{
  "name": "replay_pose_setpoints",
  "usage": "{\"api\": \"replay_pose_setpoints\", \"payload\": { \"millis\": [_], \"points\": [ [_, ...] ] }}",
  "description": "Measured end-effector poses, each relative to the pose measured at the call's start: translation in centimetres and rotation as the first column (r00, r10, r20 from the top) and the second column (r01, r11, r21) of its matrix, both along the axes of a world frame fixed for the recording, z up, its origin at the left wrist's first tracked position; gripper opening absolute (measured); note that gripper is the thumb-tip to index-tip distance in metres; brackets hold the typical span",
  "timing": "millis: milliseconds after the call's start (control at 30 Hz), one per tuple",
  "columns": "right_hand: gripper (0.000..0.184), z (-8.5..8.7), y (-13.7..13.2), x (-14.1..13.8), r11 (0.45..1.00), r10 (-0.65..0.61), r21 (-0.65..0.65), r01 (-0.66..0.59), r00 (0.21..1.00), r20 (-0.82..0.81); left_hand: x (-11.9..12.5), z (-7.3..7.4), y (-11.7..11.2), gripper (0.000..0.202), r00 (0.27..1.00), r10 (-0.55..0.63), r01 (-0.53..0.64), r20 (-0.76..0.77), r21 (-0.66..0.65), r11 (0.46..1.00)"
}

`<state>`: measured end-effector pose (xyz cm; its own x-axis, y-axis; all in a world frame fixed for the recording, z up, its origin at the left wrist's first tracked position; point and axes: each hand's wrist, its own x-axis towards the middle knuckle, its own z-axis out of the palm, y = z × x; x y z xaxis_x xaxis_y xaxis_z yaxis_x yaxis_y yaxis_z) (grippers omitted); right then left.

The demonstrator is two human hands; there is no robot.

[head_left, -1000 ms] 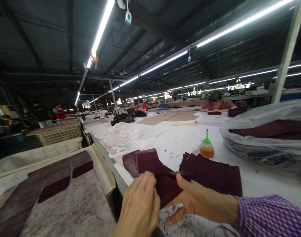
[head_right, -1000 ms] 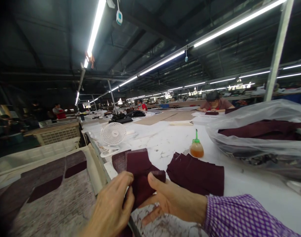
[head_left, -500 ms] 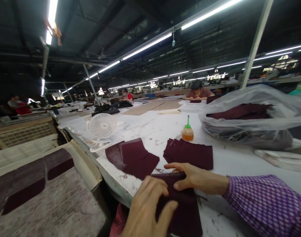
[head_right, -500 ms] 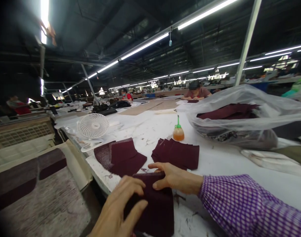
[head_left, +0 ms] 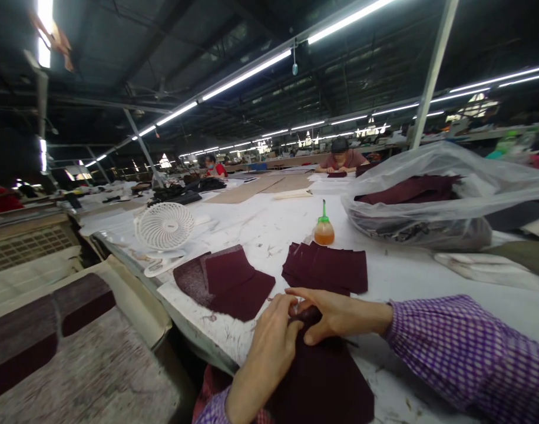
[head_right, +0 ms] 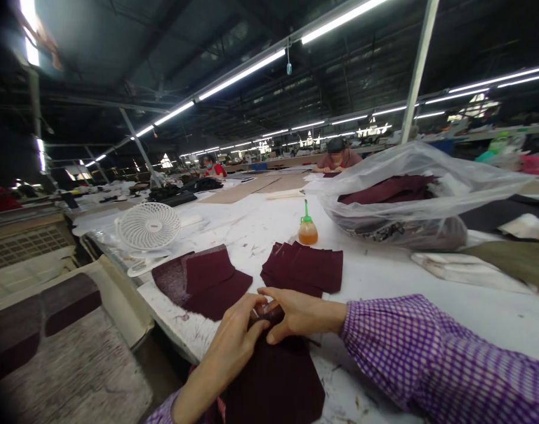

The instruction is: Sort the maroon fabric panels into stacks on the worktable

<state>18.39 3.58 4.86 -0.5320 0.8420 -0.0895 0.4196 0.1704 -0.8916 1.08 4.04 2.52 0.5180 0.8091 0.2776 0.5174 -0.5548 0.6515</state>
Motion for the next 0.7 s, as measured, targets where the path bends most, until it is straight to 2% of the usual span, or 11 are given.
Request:
{"api": "replay_pose_setpoints", "payload": {
  "millis": [67, 167, 267, 333, 433, 700],
  "points": [
    [0.071, 0.6, 0.2, 1.0, 0.995, -0.028, 0.103, 0.013, 0.990, 0.140, 0.3, -0.8, 0.2, 0.027, 0.999, 0.003, -0.001, -0.038, 0.039, 0.999],
    [0.030, 1.4, 0.8, 2.6, 0.938, -0.139, 0.344, 0.030, 0.945, 0.297, 0.6, -1.3, 0.6, 0.027, 0.994, 0.014, -0.006, -0.108, 0.077, 0.997],
    [0.020, 1.1, 1.6, 3.6, 0.865, -0.159, 0.498, -0.052, 0.915, 0.371, 0.7, -1.3, 0.8, 0.027, 0.994, 0.016, -0.007, -0.111, 0.081, 0.997],
    [0.019, 0.5, 2.0, 4.0, 0.836, -0.119, 0.532, -0.136, 0.901, 0.417, 0.7, -1.3, 0.8, 0.027, 0.996, 0.011, -0.003, -0.090, 0.089, 0.996],
    [0.019, -0.2, 2.3, 4.2, 0.822, -0.067, 0.531, -0.206, 0.891, 0.450, 0.6, -1.3, 0.8, 0.027, 0.997, 0.000, 0.008, -0.074, 0.099, 0.995],
    [0.016, -0.1, 1.9, 3.7, 0.816, -0.099, 0.535, -0.217, 0.860, 0.500, 0.5, -1.6, 0.8, 0.028, 0.996, -0.003, 0.014, -0.091, 0.126, 0.992]
  ]
}}
